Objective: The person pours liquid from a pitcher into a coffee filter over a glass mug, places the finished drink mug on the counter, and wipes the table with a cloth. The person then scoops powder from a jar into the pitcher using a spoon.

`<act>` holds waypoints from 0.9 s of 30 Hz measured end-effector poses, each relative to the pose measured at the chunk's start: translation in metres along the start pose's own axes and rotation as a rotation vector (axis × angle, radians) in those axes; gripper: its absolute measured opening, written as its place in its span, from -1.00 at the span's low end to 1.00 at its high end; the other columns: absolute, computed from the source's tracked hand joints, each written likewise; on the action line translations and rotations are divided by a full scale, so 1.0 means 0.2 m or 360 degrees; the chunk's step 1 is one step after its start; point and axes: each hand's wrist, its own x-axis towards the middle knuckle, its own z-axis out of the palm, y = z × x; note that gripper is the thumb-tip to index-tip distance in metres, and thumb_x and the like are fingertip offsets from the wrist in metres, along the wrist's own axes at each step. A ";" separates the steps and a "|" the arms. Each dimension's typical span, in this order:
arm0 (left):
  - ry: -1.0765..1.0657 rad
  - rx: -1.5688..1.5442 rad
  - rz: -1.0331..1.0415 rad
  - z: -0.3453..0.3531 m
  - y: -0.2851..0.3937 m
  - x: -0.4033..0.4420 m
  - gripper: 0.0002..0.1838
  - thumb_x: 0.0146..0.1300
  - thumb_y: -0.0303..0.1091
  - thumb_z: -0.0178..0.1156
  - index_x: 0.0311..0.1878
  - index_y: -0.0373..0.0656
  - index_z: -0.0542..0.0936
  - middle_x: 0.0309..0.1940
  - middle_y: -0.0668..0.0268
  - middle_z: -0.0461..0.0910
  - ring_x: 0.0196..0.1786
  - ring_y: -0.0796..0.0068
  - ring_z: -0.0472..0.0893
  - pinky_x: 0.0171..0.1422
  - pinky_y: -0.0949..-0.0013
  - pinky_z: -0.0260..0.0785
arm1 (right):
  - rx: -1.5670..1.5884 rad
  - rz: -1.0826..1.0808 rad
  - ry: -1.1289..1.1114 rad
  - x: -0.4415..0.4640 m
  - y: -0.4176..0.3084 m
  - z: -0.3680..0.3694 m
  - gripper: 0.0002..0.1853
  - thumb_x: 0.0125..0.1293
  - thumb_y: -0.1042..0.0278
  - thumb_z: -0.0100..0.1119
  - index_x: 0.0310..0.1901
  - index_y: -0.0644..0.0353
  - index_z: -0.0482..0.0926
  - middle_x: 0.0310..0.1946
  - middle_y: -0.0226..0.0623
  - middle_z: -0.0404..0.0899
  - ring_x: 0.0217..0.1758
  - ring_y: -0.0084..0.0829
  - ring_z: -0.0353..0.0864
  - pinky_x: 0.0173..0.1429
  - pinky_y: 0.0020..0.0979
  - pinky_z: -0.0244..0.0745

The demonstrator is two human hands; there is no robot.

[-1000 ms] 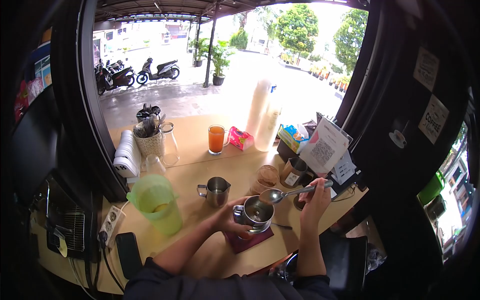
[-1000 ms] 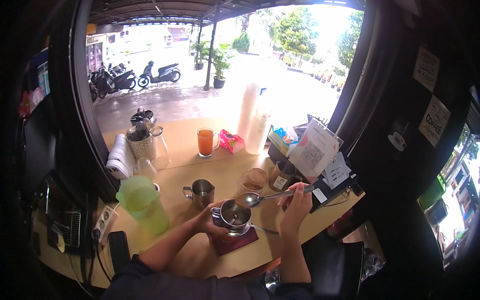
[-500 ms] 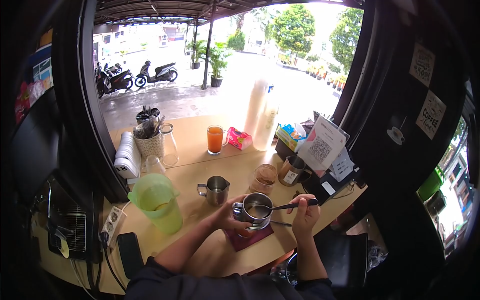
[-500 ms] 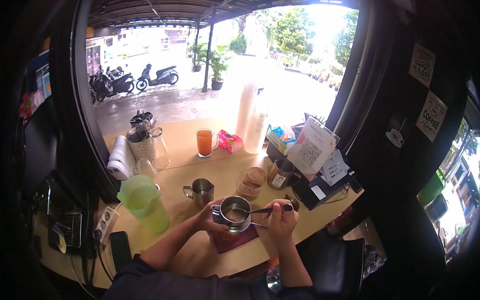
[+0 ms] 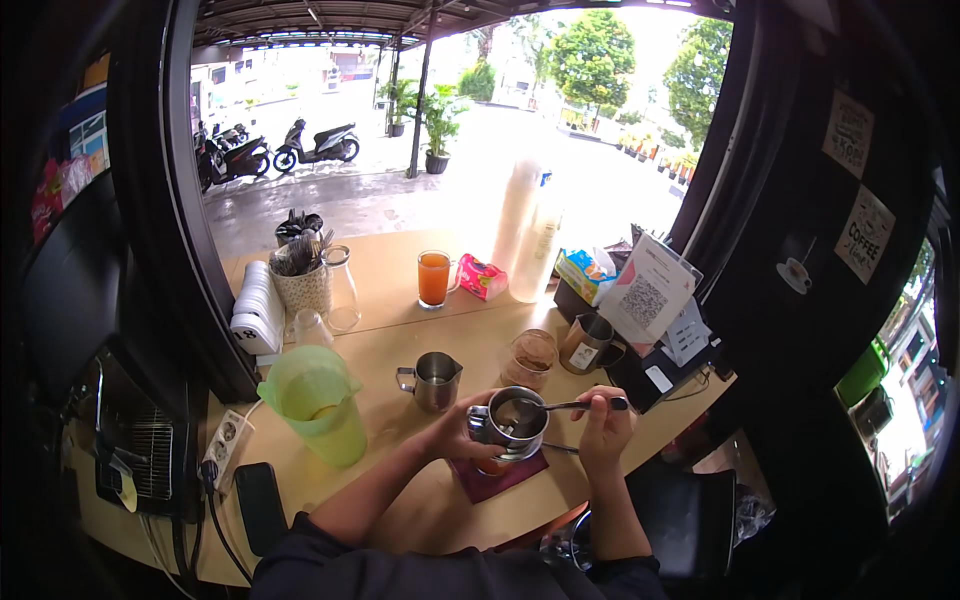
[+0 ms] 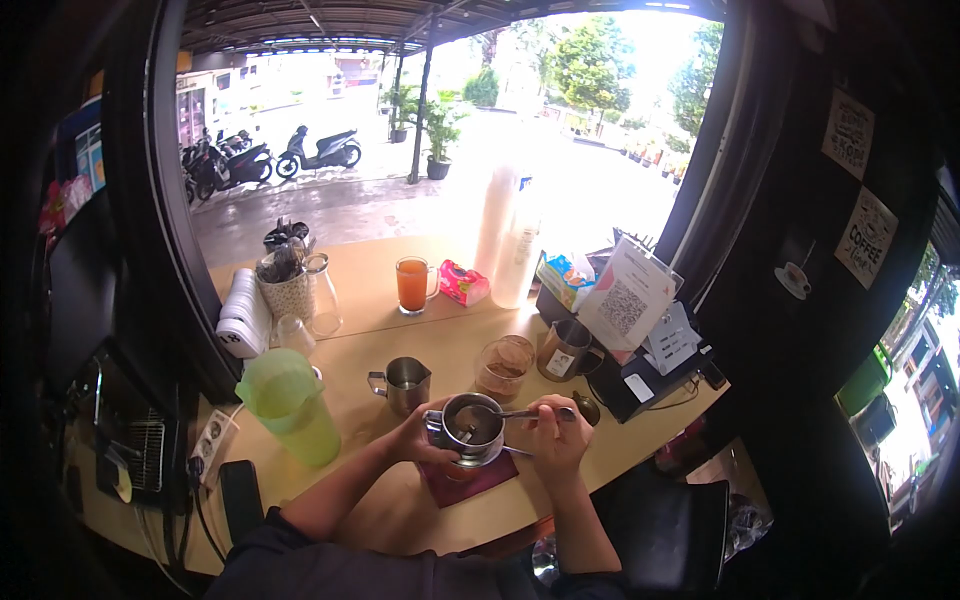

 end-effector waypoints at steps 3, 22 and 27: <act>0.0026 0.0049 0.0020 0.00 -0.01 -0.01 -0.08 -0.10 -0.38 0.53 0.36 -0.32 0.28 0.15 0.23 0.51 0.19 0.49 0.48 0.34 0.36 0.30 | -0.0005 -0.0016 -0.0107 0.00 0.00 0.00 -0.78 0.50 0.36 -0.04 -0.22 0.38 0.46 -0.47 -0.23 0.54 -0.51 -0.54 0.54 -0.42 -0.55 0.44; -0.0011 -0.0040 -0.0002 0.00 0.02 0.00 -0.07 -0.10 -0.41 0.54 0.36 -0.33 0.27 0.17 0.23 0.49 0.20 0.48 0.48 0.35 0.35 0.31 | -0.0525 -0.0855 -0.0305 -0.01 -0.14 0.00 -0.87 0.17 0.49 0.26 -0.29 0.20 0.48 -0.52 -0.30 0.56 -0.54 -0.28 0.54 -0.46 -0.35 0.44; -0.0008 -0.0049 -0.0005 0.00 0.01 0.00 -0.07 -0.10 -0.41 0.54 0.36 -0.33 0.27 0.17 0.23 0.49 0.20 0.48 0.48 0.35 0.34 0.31 | -0.0591 -0.0841 -0.0315 -0.02 -0.13 -0.01 -0.85 0.18 0.40 0.28 -0.30 0.21 0.51 -0.52 -0.31 0.55 -0.54 -0.31 0.54 -0.48 -0.36 0.43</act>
